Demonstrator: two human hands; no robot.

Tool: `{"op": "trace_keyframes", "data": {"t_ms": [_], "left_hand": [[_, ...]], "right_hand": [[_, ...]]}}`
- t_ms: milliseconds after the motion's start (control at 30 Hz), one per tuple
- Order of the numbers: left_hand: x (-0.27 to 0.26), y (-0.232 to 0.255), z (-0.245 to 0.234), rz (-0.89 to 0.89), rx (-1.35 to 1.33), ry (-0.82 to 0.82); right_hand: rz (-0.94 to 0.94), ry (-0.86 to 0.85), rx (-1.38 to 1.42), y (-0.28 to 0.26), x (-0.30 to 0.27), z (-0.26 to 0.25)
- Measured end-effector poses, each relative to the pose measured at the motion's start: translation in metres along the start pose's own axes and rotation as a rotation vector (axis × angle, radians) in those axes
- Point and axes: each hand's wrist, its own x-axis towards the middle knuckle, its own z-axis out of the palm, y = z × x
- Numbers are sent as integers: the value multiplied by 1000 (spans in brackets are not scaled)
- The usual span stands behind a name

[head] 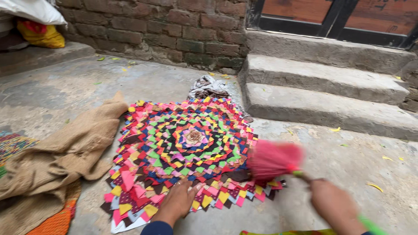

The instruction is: The person unfolds a fabric scrap rug onto the floor and sweeps across its surface using a handheld broom while smoothing its edges by hand.

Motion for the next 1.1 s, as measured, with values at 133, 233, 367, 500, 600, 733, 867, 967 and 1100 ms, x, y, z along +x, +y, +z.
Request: {"op": "trace_keyframes", "data": {"t_ms": [133,233,367,500,600,733,867,967,1100], "left_hand": [[-9,24,6,34,155,-82],[-10,34,12,-139,326,-194],[-9,41,22,-189,197,-229],[4,72,29,-172,310,-251],[19,105,45,-151,321,-243],[36,131,84,-50,216,-46],[54,133,117,-29,165,-3],[62,130,123,14,105,90],[64,146,115,22,193,103]], "right_hand": [[-241,-148,150,-73,-31,10],[-291,-298,210,-81,-43,11],[-208,-256,230,-16,-10,40],[73,-125,-2,64,17,39],[136,-6,-30,79,22,21],[-28,-37,209,38,12,-3],[-173,-88,248,2,12,7],[-79,-68,295,26,37,29],[127,44,221,56,50,47]]}}
